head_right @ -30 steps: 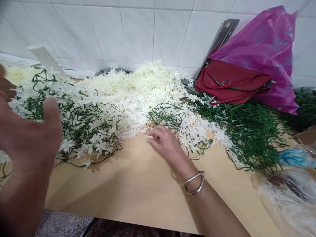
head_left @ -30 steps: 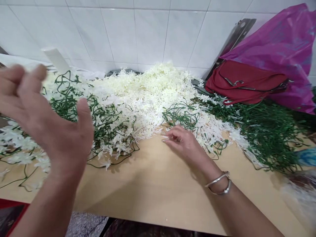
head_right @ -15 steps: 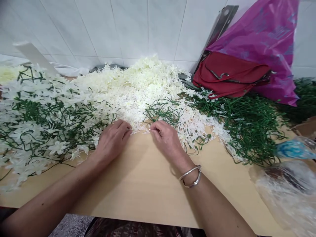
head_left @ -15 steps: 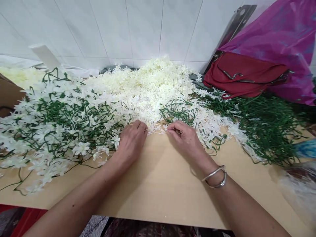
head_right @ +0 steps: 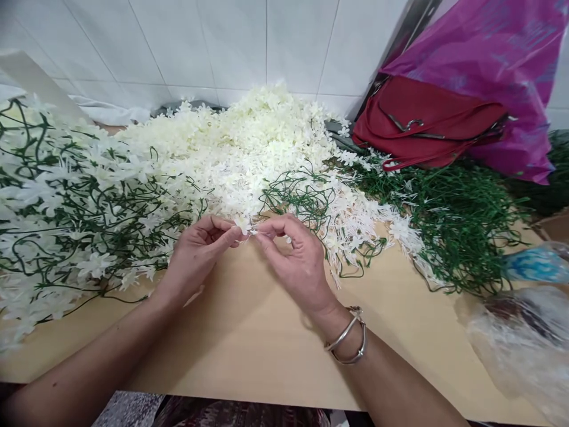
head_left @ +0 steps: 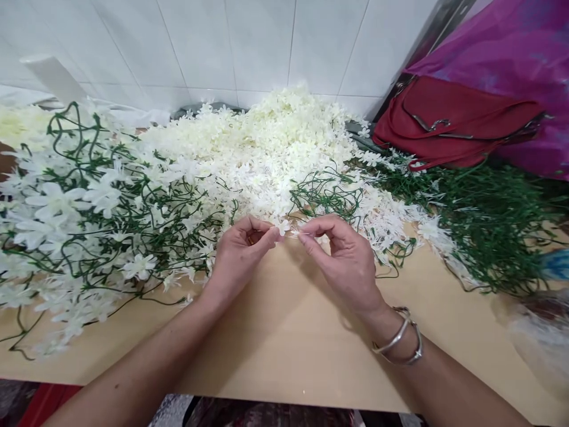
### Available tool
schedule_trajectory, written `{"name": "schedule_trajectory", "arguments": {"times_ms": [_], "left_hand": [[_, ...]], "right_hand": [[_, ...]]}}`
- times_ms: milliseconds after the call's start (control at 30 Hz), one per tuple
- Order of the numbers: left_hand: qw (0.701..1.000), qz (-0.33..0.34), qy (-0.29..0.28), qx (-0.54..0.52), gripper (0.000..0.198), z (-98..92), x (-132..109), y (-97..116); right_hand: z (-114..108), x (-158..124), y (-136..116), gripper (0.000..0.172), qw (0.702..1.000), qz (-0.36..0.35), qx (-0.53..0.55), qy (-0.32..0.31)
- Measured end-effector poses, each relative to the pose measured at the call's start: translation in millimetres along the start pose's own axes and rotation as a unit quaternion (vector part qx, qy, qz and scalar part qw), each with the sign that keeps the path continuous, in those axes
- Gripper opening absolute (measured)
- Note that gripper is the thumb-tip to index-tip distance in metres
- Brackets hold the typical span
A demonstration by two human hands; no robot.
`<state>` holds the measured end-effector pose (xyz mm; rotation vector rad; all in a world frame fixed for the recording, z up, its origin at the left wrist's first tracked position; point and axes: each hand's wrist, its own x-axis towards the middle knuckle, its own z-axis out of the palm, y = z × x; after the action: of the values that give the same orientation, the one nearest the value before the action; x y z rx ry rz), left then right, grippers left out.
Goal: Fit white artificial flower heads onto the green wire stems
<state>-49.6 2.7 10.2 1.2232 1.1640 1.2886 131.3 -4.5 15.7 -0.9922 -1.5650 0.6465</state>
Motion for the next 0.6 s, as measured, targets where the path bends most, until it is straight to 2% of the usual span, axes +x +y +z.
{"name": "schedule_trajectory", "arguments": {"times_ms": [167,367,500,600], "left_hand": [[0.999,0.009,-0.035,0.003,0.02,4.0,-4,-3],[0.994,0.064,-0.08,0.023,0.013,4.3,-8,-16],[0.996,0.046,-0.082,0.006,0.014,5.8,-9,-18],[0.997,0.034,-0.06,-0.023,0.02,8.9,-9,-11]], "right_hand": [[7,-4,-2,0.013,1.0,0.025,-0.015,0.002],[10,-7,3,0.02,0.996,0.081,0.018,0.012],[10,-8,-1,0.027,0.996,0.088,0.007,0.006],[9,-7,-2,0.028,0.996,0.088,0.005,0.015]]}}
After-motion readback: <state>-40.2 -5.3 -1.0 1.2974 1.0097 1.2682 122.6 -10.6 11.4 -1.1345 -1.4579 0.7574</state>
